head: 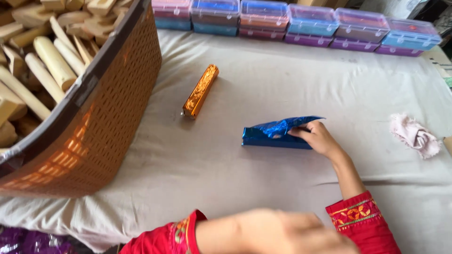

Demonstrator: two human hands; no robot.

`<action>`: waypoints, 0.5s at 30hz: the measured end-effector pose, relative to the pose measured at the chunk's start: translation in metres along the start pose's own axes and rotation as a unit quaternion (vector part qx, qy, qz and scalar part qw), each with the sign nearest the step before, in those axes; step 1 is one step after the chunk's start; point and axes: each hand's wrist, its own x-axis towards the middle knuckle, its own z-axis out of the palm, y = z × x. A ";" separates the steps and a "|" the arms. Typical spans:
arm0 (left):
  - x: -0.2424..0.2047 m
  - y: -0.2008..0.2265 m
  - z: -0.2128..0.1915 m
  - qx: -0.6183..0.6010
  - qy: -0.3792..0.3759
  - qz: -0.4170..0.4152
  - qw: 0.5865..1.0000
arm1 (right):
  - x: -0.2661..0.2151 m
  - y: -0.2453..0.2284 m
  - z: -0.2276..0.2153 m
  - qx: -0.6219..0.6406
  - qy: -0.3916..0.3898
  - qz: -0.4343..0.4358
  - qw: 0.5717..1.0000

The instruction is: Wrapping small wooden items in decorative foil or paper.

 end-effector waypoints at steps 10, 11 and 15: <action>0.003 0.014 0.022 0.063 0.004 0.055 0.996 | -0.001 0.000 -0.005 -0.026 0.022 -0.003 0.999; 0.001 0.012 0.024 0.075 0.002 0.069 0.995 | 0.001 -0.005 -0.002 -0.022 0.023 0.000 0.999; -0.017 0.016 0.037 0.088 -0.012 0.084 0.993 | -0.001 0.007 -0.001 0.000 0.013 0.000 1.000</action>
